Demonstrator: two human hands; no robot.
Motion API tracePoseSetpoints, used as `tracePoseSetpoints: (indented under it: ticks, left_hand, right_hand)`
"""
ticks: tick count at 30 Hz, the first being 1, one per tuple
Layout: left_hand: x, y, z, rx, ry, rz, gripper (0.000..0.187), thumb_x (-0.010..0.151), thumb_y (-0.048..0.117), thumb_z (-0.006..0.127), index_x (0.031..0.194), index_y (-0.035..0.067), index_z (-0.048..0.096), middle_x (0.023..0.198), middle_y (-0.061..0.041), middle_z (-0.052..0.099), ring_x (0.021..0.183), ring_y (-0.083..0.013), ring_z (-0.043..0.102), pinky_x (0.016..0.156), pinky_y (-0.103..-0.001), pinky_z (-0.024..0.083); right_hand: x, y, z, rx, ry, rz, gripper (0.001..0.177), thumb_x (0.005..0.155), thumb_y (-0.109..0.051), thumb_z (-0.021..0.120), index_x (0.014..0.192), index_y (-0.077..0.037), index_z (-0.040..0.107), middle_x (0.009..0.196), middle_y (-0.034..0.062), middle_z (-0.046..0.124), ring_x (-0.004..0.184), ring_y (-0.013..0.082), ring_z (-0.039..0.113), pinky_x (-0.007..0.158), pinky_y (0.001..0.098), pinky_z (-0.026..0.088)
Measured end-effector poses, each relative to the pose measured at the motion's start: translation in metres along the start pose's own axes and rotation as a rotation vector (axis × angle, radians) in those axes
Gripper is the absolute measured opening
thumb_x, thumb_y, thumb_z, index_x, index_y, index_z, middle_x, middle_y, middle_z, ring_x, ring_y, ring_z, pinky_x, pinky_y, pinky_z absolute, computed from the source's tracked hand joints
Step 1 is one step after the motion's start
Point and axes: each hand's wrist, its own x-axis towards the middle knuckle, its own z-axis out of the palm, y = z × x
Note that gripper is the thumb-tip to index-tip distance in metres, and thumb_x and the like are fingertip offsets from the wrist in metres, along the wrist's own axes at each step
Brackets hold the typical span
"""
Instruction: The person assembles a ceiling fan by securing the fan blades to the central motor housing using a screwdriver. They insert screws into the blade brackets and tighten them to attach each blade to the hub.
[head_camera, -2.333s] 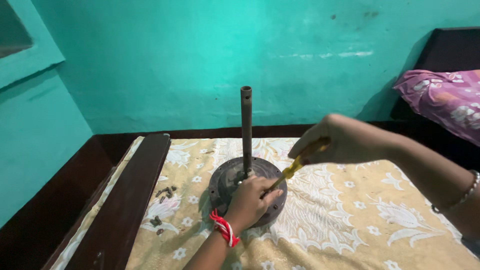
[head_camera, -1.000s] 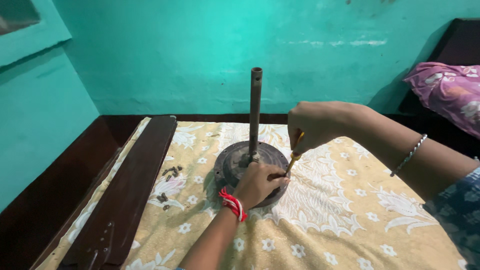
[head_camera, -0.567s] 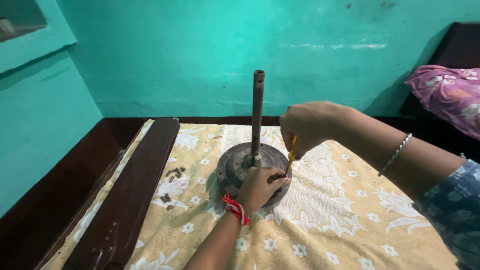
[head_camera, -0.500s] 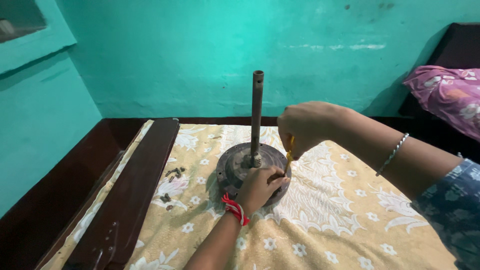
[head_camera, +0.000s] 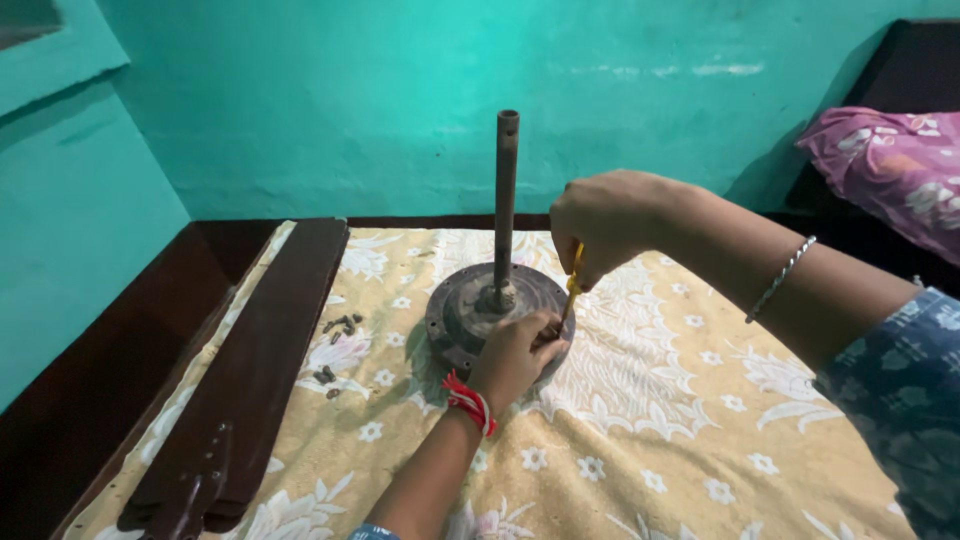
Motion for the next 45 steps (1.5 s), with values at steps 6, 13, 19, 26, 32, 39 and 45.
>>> tracePoseSetpoints:
  ticks: [6,13,19,26,32,39,45]
  left_hand:
    - [-0.004,0.0,0.005,0.206,-0.125,-0.048,0.025,0.084,0.018,0.083,0.101,0.003,0.072,0.091,-0.014,0.077,0.081,-0.0252,0.076,0.073,-0.036,0.059]
    - [-0.003,-0.006,0.009,0.066,0.006,-0.052,0.019,0.093,0.018,0.072,0.108,0.007,0.071,0.099,-0.008,0.078,0.088,-0.0179,0.078,0.077,-0.028,0.063]
    - [-0.008,0.005,0.005,0.171,0.022,0.001,0.025,0.085,0.017,0.082,0.105,0.003,0.074,0.094,-0.013,0.078,0.082,-0.022,0.076,0.074,-0.033,0.06]
    - [-0.005,0.013,0.002,0.101,0.084,0.007,0.024,0.087,0.016,0.079,0.106,0.003,0.076,0.094,-0.013,0.079,0.083,-0.0223,0.078,0.075,-0.032,0.06]
    - [-0.005,0.013,0.0,0.004,0.038,-0.059,0.021,0.089,0.014,0.077,0.106,0.002,0.075,0.093,-0.012,0.079,0.081,-0.0187,0.078,0.072,-0.03,0.061]
    - [-0.004,0.014,0.0,0.001,0.026,-0.107,0.017,0.087,0.012,0.078,0.099,0.0,0.076,0.089,-0.012,0.079,0.077,-0.0166,0.078,0.069,-0.028,0.061]
    - [-0.005,0.007,0.005,0.072,0.082,-0.011,0.018,0.087,0.013,0.078,0.1,0.0,0.075,0.092,-0.013,0.078,0.08,-0.0174,0.078,0.069,-0.028,0.061]
  right_hand:
    - [0.0,-0.006,0.003,-0.014,-0.075,0.008,0.028,0.067,-0.035,0.09,0.094,-0.029,0.084,0.085,-0.0025,0.079,0.079,0.0189,0.074,0.068,0.038,0.056]
    - [0.003,-0.004,-0.006,0.005,-0.024,-0.002,0.026,0.069,-0.037,0.089,0.093,-0.029,0.085,0.086,-0.0073,0.08,0.078,0.0154,0.076,0.066,0.0375,0.057]
    - [-0.002,-0.012,-0.002,-0.046,-0.065,0.022,0.027,0.071,-0.035,0.09,0.097,-0.031,0.084,0.089,-0.0034,0.079,0.082,0.0175,0.073,0.069,0.0378,0.056]
    - [-0.007,-0.008,-0.006,-0.043,-0.042,0.047,0.028,0.071,-0.035,0.09,0.098,-0.03,0.084,0.09,-0.0062,0.08,0.083,0.0159,0.075,0.07,0.0365,0.057]
    - [-0.006,-0.008,-0.005,-0.043,-0.027,0.034,0.028,0.07,-0.035,0.09,0.097,-0.029,0.084,0.091,-0.0075,0.08,0.083,0.015,0.075,0.069,0.036,0.057]
    - [-0.002,-0.01,-0.005,-0.058,-0.037,0.035,0.029,0.07,-0.037,0.09,0.097,-0.031,0.084,0.09,-0.0078,0.08,0.082,0.0143,0.075,0.07,0.0354,0.057]
    - [0.001,-0.012,-0.005,-0.082,-0.037,0.017,0.028,0.07,-0.038,0.09,0.097,-0.032,0.084,0.089,-0.0083,0.079,0.083,0.0138,0.074,0.07,0.0358,0.057]
